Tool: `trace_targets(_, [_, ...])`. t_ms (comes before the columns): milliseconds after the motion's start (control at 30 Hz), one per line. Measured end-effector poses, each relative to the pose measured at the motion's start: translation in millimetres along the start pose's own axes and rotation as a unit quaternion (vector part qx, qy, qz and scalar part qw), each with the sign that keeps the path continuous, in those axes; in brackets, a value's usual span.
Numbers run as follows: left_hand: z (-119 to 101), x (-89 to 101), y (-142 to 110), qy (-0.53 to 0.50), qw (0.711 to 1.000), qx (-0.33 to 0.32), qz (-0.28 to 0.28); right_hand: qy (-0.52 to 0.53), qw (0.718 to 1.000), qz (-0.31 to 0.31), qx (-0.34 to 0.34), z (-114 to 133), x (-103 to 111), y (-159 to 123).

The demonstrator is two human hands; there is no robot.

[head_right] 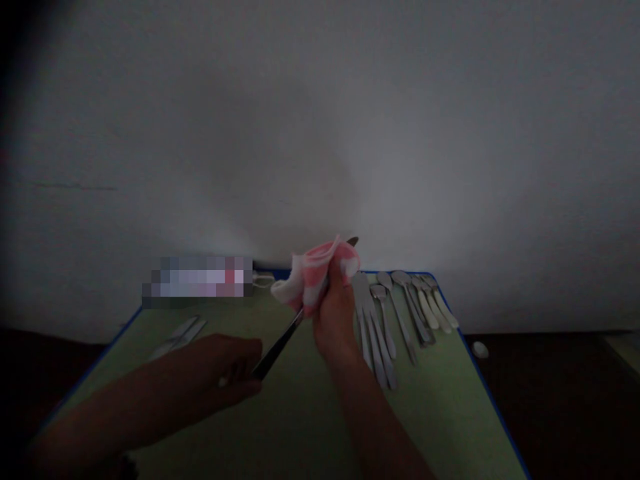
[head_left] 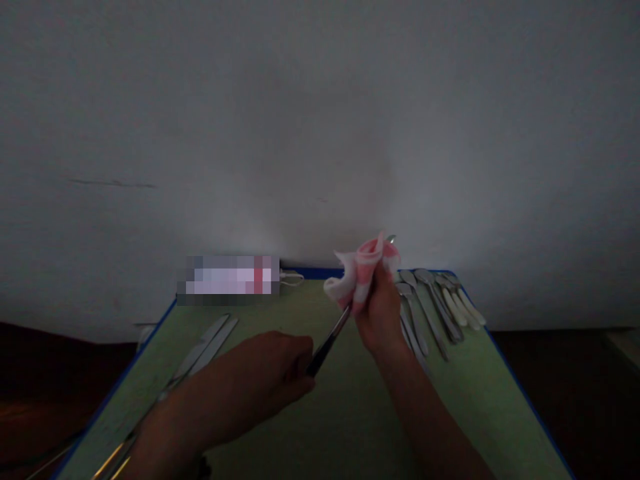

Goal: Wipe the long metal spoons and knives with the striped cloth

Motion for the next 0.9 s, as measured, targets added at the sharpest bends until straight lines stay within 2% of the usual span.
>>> trace_targets(167, [1.3,-5.0,2.0,0.001,1.000,-0.010,0.018,-0.067,0.997,0.031,0.002,-4.3,-3.4,-2.5])
trace_targets(233, [3.6,-3.2,2.8,-0.003,1.000,-0.006,0.013,-0.075,0.997,0.025,0.019,-0.8,-1.3,-1.1])
trace_targets(400, [2.9,1.4,7.2,-0.009,1.000,-0.020,-0.017,-0.023,0.992,-0.062,0.109,27.3,18.5,14.5])
trace_targets(500, [-1.6,-1.2,10.9,-0.017,0.999,-0.033,-0.017,-0.041,0.983,-0.098,0.146,38.1,23.9,14.2])
trace_targets(667, [-0.9,-1.1,12.9,-0.039,0.993,-0.070,-0.090,-0.188,0.970,-0.083,0.129,37.0,11.2,-10.5])
trace_targets(767, [7.8,-1.1,13.1,-0.037,0.993,-0.057,-0.093,-0.246,0.954,-0.082,0.151,36.2,4.5,-20.8])
trace_targets(900, [15.5,-2.8,21.5,-0.037,0.994,-0.054,-0.083,-0.241,0.953,-0.089,0.163,34.4,5.0,-20.0])
Point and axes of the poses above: each hand's wrist, its own y-axis towards the middle knuckle, its own x-axis out of the back of the hand, z = x × y, the point moved 3 cm from there along y, towards the middle knuckle, and after that the axes turned 13 degrees about -y, right-handed, at the moved point
